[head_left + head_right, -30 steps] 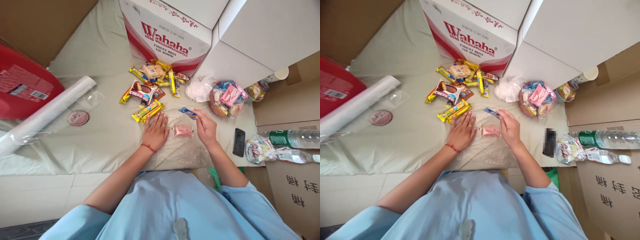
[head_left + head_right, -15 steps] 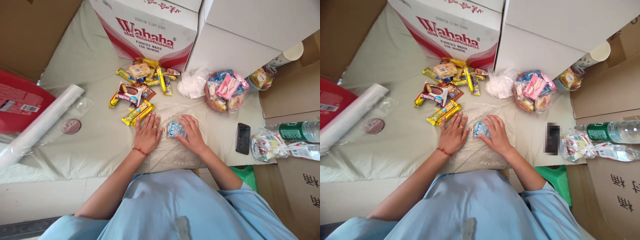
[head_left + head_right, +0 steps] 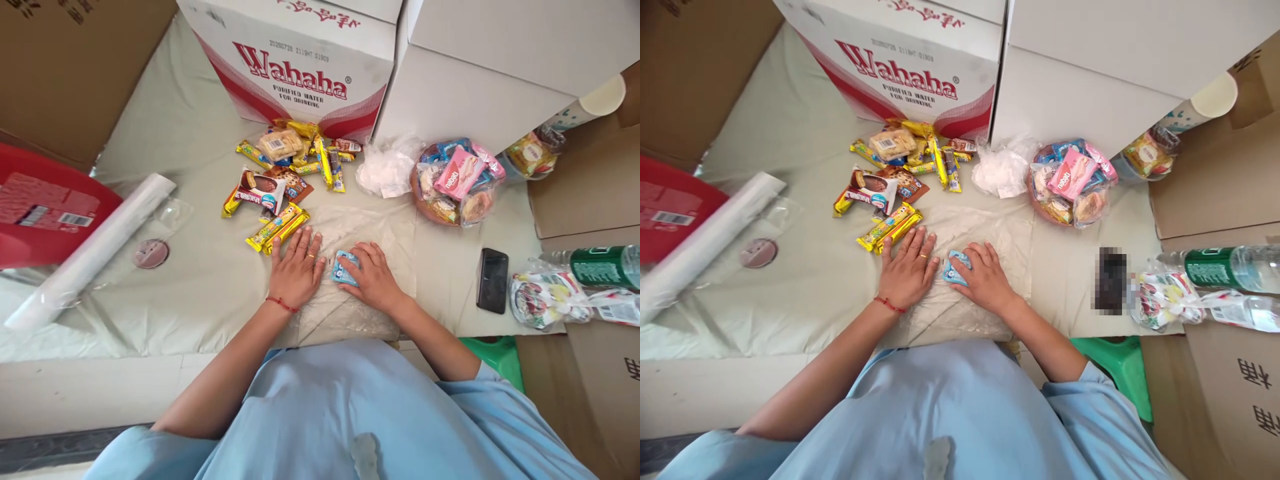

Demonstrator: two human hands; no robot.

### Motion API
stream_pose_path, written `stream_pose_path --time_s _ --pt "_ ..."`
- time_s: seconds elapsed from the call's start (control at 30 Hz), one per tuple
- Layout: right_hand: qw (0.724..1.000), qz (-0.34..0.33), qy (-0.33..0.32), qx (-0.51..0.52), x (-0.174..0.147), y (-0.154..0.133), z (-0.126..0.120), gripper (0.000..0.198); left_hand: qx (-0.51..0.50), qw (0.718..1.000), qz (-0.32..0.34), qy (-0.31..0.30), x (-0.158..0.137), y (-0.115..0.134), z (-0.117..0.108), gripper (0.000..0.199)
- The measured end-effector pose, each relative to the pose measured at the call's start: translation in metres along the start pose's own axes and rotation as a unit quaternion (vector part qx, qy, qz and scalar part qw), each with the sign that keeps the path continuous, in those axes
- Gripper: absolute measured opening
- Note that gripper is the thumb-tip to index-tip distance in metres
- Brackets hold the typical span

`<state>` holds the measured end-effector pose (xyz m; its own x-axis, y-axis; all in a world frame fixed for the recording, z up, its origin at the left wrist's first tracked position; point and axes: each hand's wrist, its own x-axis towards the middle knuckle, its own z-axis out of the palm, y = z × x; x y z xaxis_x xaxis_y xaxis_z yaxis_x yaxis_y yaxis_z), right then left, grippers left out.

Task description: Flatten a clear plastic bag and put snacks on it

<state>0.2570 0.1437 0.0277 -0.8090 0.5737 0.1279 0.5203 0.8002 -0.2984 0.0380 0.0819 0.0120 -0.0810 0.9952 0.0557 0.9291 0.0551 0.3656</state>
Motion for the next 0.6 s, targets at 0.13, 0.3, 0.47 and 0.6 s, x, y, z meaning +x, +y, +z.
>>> stream_pose_path --time_s 0.13,0.3,0.47,0.6 --pt "0.999 0.028 -0.001 0.025 -0.005 0.009 0.002 0.049 0.002 1.000 0.001 -0.003 0.000 0.001 0.000 0.059" --pt "0.998 0.024 -0.011 0.057 0.003 0.017 -0.006 0.055 0.000 1.000 -0.001 -0.008 0.001 0.001 0.000 0.059" --pt "0.999 0.006 -0.046 0.007 0.006 0.016 -0.008 0.061 0.003 1.000 -0.002 -0.008 0.000 0.001 0.001 0.060" --pt "0.999 0.009 -0.043 0.018 0.000 0.016 -0.007 0.078 0.012 1.000 0.003 -0.004 0.000 0.001 0.001 0.059"
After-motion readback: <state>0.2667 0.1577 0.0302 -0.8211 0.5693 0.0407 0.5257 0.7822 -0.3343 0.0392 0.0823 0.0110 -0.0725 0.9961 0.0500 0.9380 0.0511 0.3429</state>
